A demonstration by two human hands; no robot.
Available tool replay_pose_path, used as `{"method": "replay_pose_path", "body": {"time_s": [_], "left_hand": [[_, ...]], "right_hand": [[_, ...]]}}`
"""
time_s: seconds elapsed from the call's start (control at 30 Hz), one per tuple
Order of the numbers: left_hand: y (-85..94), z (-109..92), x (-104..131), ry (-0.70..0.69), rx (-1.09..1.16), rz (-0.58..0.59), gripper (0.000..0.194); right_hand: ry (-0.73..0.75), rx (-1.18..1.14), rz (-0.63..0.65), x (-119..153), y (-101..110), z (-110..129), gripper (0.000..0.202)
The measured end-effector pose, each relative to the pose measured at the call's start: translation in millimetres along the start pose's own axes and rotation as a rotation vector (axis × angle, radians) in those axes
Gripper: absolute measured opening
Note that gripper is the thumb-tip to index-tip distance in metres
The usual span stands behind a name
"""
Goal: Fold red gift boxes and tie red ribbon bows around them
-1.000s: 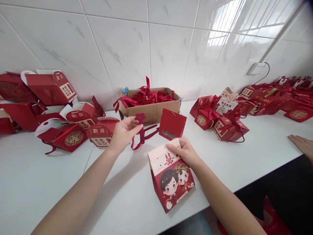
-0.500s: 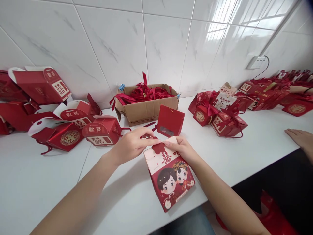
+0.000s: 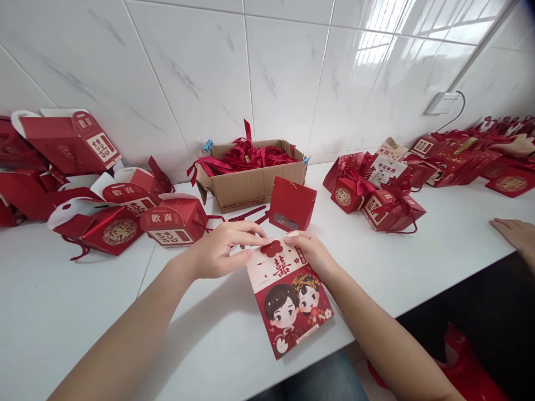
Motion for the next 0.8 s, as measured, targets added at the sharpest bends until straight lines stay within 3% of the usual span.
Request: {"method": "replay_pose_path", "body": {"time_s": [0.1, 0.2, 0.47, 0.8], "left_hand": [[0.9, 0.4, -2.4, 0.114, -0.03, -0.127, 0.018], [1.8, -3.6, -3.1, 0.17, -0.059, -0.217, 0.017], [1.7, -21.4, -0.2, 0.089, -0.183, -0.266, 0.021], [-1.7, -16.3, 4.2, 0.099, -0.24, -0.341, 0.028]], "right_hand": [[0.036, 0.006, 0.007, 1.8, -0.8, 3.7, 0.022], [0.08, 0.0, 0.009, 2.9, -0.3, 7.1, 0.026], [0.182, 0.03, -0.014, 8.1, 1.8, 17.0, 0.034], [0.28, 0.107, -0.047, 11.1, 4.5, 22.6, 0.034]]}}
Point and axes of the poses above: each hand's wrist, its own x-axis away from the middle knuckle, its own y-axis out of the back of the hand, z = x × y, the point moved 9 cm from there along -x, towards the middle knuckle, and after that the axes turned 14 degrees about -z, right-handed, at the moved point
